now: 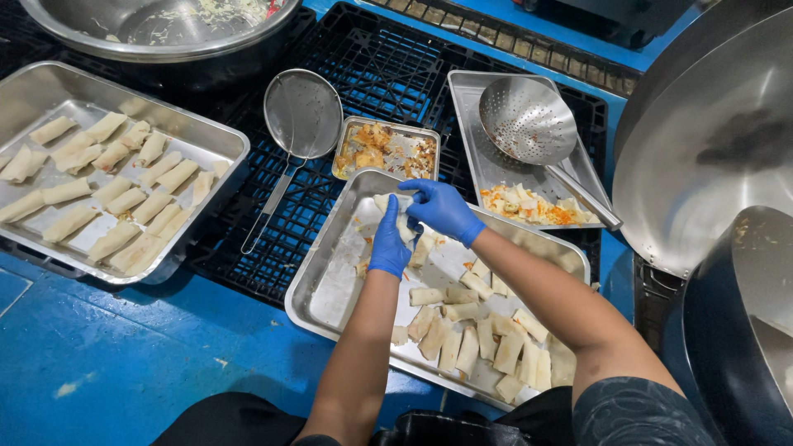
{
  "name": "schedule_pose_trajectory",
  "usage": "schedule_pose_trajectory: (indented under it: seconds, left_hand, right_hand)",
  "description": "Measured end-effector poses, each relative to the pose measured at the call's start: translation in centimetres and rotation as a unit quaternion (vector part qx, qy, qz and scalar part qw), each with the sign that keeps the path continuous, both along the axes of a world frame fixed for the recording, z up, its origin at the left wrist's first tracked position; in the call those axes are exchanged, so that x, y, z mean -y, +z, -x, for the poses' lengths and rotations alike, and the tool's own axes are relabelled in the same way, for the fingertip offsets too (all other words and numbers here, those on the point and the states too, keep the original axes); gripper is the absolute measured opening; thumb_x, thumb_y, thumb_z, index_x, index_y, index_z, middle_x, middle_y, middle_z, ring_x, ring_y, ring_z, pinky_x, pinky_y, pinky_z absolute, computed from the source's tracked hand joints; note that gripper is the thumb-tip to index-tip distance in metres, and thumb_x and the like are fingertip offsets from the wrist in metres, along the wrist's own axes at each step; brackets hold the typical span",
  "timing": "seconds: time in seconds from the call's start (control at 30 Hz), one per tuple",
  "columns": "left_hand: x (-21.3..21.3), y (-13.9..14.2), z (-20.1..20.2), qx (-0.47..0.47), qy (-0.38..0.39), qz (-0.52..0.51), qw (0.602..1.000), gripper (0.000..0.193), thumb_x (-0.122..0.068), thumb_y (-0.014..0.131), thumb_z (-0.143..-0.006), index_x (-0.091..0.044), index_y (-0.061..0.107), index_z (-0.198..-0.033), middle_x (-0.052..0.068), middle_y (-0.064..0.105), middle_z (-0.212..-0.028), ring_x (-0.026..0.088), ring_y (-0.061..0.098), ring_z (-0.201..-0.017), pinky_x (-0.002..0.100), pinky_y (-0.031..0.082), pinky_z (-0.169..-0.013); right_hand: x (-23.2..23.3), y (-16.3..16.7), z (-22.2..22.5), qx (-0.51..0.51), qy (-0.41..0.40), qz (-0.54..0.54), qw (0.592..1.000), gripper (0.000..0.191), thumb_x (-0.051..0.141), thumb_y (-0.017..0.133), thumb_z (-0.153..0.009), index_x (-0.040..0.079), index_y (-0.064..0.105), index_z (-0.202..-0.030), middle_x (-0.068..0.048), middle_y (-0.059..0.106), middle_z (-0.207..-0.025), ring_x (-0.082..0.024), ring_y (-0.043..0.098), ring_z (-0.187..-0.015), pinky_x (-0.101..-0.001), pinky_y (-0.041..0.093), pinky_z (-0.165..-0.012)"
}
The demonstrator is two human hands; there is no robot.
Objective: The person arranges rolled spring rolls one at a time on metal trays, filling several trays, then carries a tray to a wok of hot oil and stirs the frying rolls with a long utensil. The person wears blue gloves while handling the rolls and the fried pieces.
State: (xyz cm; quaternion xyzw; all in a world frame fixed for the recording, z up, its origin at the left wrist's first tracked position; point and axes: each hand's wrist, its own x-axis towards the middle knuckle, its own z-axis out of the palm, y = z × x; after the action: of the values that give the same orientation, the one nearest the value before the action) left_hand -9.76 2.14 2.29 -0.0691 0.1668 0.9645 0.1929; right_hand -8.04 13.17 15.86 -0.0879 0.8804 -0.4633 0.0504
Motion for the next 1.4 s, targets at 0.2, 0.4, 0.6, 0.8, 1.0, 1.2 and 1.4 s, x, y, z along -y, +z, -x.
schedule_pose_trajectory:
  seconds: [0.2, 0.4, 0.6, 0.8, 1.0, 1.2, 1.4]
  left_hand:
    - [0.2, 0.0, 0.0, 0.012, 0.003, -0.056, 0.998, 0.038, -0.041, 0.068, -0.100, -0.010, 0.060, -0.121, 0.004, 0.062, -0.095, 0.013, 0.058, -0.074, 0.027, 0.049, -0.061]
    - [0.4, 0.1, 0.1, 0.016, 0.001, -0.132, 0.991, 0.037, -0.035, 0.066, -0.101, -0.006, 0.058, -0.123, 0.007, 0.064, -0.097, 0.013, 0.058, -0.073, 0.028, 0.050, -0.062]
    - [0.4, -0.1, 0.1, 0.004, -0.012, -0.172, 0.985, 0.039, -0.034, 0.066, -0.101, -0.004, 0.057, -0.123, 0.008, 0.064, -0.098, 0.014, 0.057, -0.072, 0.029, 0.050, -0.063]
    - [0.5, 0.0, -0.2, -0.008, 0.004, -0.118, 0.993, 0.047, -0.037, 0.064, -0.101, -0.004, 0.054, -0.133, 0.010, 0.064, -0.110, 0.019, 0.061, -0.087, 0.031, 0.053, -0.071]
    - [0.5, 0.0, -0.3, -0.031, 0.001, -0.094, 0.995, 0.058, -0.043, 0.058, -0.102, -0.003, 0.049, -0.143, 0.013, 0.061, -0.129, 0.023, 0.063, -0.112, 0.035, 0.054, -0.094]
    - [0.5, 0.2, -0.7, -0.049, -0.007, -0.109, 0.993, 0.061, -0.044, 0.056, -0.101, -0.007, 0.044, -0.148, 0.014, 0.056, -0.137, 0.026, 0.057, -0.125, 0.046, 0.045, -0.112]
    - [1.0, 1.0, -1.4, -0.132, -0.028, -0.121, 0.983, 0.067, -0.043, 0.052, -0.103, -0.012, 0.036, -0.159, 0.012, 0.050, -0.149, 0.025, 0.053, -0.133, 0.047, 0.039, -0.116]
  right_hand:
    - [-0.8, -0.9, 0.8, 0.054, -0.012, 0.099, 0.994, 0.031, 0.005, 0.070, -0.088, -0.002, 0.075, -0.118, -0.006, 0.072, -0.086, -0.007, 0.064, -0.074, -0.0245, 0.055, -0.071]
    - [-0.9, -0.9, 1.1, 0.105, -0.043, 0.193, 0.975, 0.025, -0.002, 0.070, -0.086, -0.003, 0.072, -0.111, -0.008, 0.073, -0.086, -0.012, 0.069, -0.073, -0.0259, 0.057, -0.069]
    - [-1.0, -0.8, 1.2, 0.105, -0.048, 0.200, 0.973, 0.026, -0.001, 0.072, -0.086, -0.002, 0.071, -0.111, -0.008, 0.073, -0.089, -0.012, 0.071, -0.075, -0.0262, 0.059, -0.071]
    - [-1.0, -0.9, 1.2, 0.114, -0.039, 0.195, 0.973, 0.028, -0.004, 0.068, -0.084, 0.000, 0.067, -0.111, -0.010, 0.072, -0.093, -0.015, 0.075, -0.075, -0.0290, 0.061, -0.071]
    - [-1.2, -1.4, 1.5, 0.049, -0.013, 0.173, 0.984, 0.026, -0.001, 0.073, -0.083, 0.000, 0.068, -0.108, -0.008, 0.074, -0.110, -0.010, 0.070, -0.087, -0.0277, 0.061, -0.078]
    - [-1.2, -1.6, 1.3, 0.073, -0.017, 0.162, 0.984, 0.025, 0.002, 0.076, -0.083, 0.002, 0.065, -0.105, -0.007, 0.067, -0.094, -0.011, 0.067, -0.082, -0.0289, 0.061, -0.073]
    - [-0.8, -0.8, 0.8, 0.133, -0.030, 0.154, 0.979, 0.027, 0.006, 0.075, -0.082, 0.005, 0.062, -0.106, -0.005, 0.068, -0.089, -0.013, 0.070, -0.072, -0.0310, 0.061, -0.060]
